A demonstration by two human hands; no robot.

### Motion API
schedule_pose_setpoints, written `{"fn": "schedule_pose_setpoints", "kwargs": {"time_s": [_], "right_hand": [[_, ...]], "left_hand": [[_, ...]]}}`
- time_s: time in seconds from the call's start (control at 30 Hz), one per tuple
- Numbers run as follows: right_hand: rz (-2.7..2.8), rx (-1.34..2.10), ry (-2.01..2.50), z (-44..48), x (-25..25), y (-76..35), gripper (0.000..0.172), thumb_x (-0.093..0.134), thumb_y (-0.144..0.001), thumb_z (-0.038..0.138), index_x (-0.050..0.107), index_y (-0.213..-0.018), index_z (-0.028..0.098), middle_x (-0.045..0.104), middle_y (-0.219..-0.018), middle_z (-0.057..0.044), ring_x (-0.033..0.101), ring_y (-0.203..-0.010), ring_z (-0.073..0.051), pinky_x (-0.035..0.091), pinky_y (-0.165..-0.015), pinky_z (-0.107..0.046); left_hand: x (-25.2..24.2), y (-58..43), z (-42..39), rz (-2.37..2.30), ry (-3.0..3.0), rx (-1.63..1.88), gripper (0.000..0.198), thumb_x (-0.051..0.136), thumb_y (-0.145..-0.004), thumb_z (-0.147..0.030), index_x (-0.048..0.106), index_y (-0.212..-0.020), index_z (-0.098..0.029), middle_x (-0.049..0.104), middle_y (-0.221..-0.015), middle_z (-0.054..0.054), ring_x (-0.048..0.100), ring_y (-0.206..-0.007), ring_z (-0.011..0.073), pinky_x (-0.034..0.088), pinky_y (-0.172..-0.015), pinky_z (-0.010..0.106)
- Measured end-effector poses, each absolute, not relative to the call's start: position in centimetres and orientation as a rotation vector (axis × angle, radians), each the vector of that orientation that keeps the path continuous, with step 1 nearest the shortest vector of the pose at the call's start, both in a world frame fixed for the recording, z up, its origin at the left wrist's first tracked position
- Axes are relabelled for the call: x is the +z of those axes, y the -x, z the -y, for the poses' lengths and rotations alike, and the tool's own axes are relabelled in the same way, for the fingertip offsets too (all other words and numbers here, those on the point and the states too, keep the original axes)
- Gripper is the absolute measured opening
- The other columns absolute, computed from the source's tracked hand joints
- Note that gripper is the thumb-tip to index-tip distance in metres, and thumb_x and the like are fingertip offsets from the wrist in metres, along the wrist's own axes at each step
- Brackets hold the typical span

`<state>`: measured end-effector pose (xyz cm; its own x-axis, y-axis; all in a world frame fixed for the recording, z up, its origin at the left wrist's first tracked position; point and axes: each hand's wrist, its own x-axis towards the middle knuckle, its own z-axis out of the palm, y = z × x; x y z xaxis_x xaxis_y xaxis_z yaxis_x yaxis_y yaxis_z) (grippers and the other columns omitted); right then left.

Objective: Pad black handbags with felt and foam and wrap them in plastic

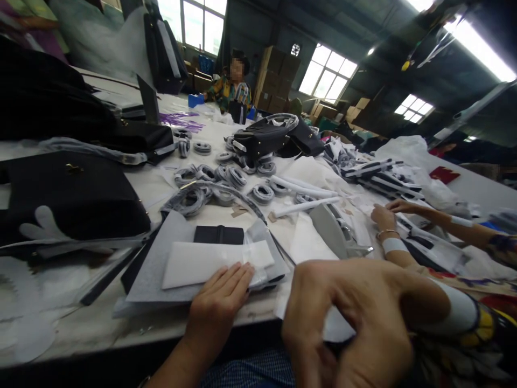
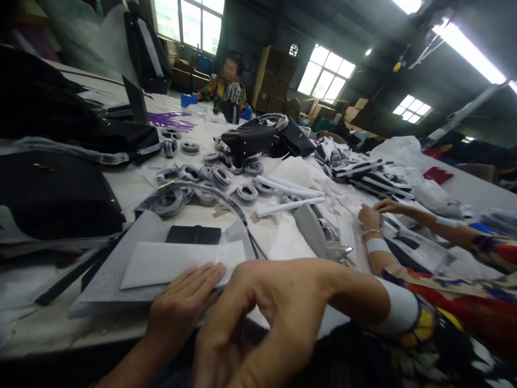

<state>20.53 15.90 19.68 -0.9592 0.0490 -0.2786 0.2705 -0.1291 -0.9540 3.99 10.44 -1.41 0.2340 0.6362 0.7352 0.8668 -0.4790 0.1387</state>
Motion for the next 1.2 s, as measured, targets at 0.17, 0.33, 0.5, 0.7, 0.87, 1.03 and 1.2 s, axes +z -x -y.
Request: {"fn": "schedule_pose_setpoints", "kwargs": {"time_s": [0.17, 0.33, 0.5, 0.7, 0.87, 1.03, 1.2], "right_hand": [[-2.489, -1.294, -0.438, -22.2, 15.9, -19.5, 0.022, 0.069, -0.088, 0.035, 0.073, -0.090, 0.014, 0.066, -0.070, 0.000, 0.055, -0.059, -0.008, 0.041, -0.057, -0.017], [-2.624, -0.628, -0.385, -25.5, 13.3, -17.6, 0.014, 0.067, -0.085, 0.030, 0.075, -0.086, 0.018, 0.070, -0.070, 0.001, 0.056, -0.059, -0.009, 0.034, -0.054, -0.019], [-2.539, -0.316, -0.378, -26.4, 12.0, -16.1, 0.013, 0.069, -0.079, 0.027, 0.078, -0.089, 0.025, 0.075, -0.080, 0.000, 0.060, -0.067, -0.013, 0.030, -0.054, -0.023], [-2.496, -0.010, -0.344, -25.7, 11.6, -14.7, 0.014, 0.071, -0.080, 0.031, 0.079, -0.092, 0.027, 0.076, -0.083, -0.004, 0.065, -0.072, -0.017, 0.031, -0.055, -0.024], [-2.367, 0.163, -0.351, -25.2, 12.1, -13.0, 0.019, 0.068, -0.087, 0.031, 0.078, -0.098, 0.020, 0.077, -0.091, -0.010, 0.069, -0.080, -0.021, 0.035, -0.056, -0.025], [-2.448, 0.172, -0.343, -27.0, 11.0, -13.2, 0.026, 0.070, -0.085, 0.045, 0.079, -0.093, 0.023, 0.077, -0.086, -0.008, 0.068, -0.079, -0.022, 0.034, -0.057, -0.026], [-2.586, 0.190, -0.467, -29.5, 9.2, -14.3, 0.053, 0.075, -0.067, 0.069, 0.077, -0.083, 0.019, 0.073, -0.076, -0.010, 0.066, -0.072, -0.024, 0.032, -0.057, -0.027]], "left_hand": [[-1.2, -4.2, -10.4, 1.399, 2.180, -1.155, 0.030, 0.043, -0.101, -0.018, 0.069, -0.117, -0.015, 0.074, -0.115, 0.006, 0.071, -0.104, 0.0188, 0.053, -0.097, 0.033], [-1.5, -4.3, -10.5, 1.422, 2.187, -1.161, 0.029, 0.048, -0.099, -0.016, 0.067, -0.121, -0.016, 0.073, -0.118, 0.004, 0.070, -0.106, 0.0189, 0.054, -0.097, 0.034], [-1.3, -4.3, -10.5, 1.440, 2.210, -1.136, 0.032, 0.044, -0.099, -0.015, 0.064, -0.124, -0.015, 0.073, -0.119, 0.005, 0.070, -0.106, 0.0182, 0.053, -0.099, 0.032], [-1.6, -4.5, -10.5, 1.456, 2.176, -1.189, 0.030, 0.041, -0.102, -0.020, 0.066, -0.118, -0.017, 0.073, -0.118, 0.003, 0.069, -0.107, 0.0183, 0.051, -0.099, 0.033], [-2.1, -4.7, -10.4, 1.484, 2.174, -1.190, 0.027, 0.042, -0.102, -0.021, 0.068, -0.110, -0.021, 0.071, -0.122, 0.000, 0.068, -0.108, 0.0191, 0.049, -0.100, 0.035], [-2.1, -4.7, -10.4, 1.475, 2.226, -1.195, 0.024, 0.044, -0.101, -0.022, 0.067, -0.106, -0.022, 0.070, -0.125, -0.003, 0.066, -0.112, 0.0187, 0.047, -0.101, 0.035], [-2.0, -4.7, -10.6, 1.484, 2.236, -1.190, 0.023, 0.044, -0.101, -0.021, 0.066, -0.107, -0.022, 0.072, -0.120, -0.005, 0.067, -0.110, 0.0179, 0.049, -0.099, 0.034]]}}
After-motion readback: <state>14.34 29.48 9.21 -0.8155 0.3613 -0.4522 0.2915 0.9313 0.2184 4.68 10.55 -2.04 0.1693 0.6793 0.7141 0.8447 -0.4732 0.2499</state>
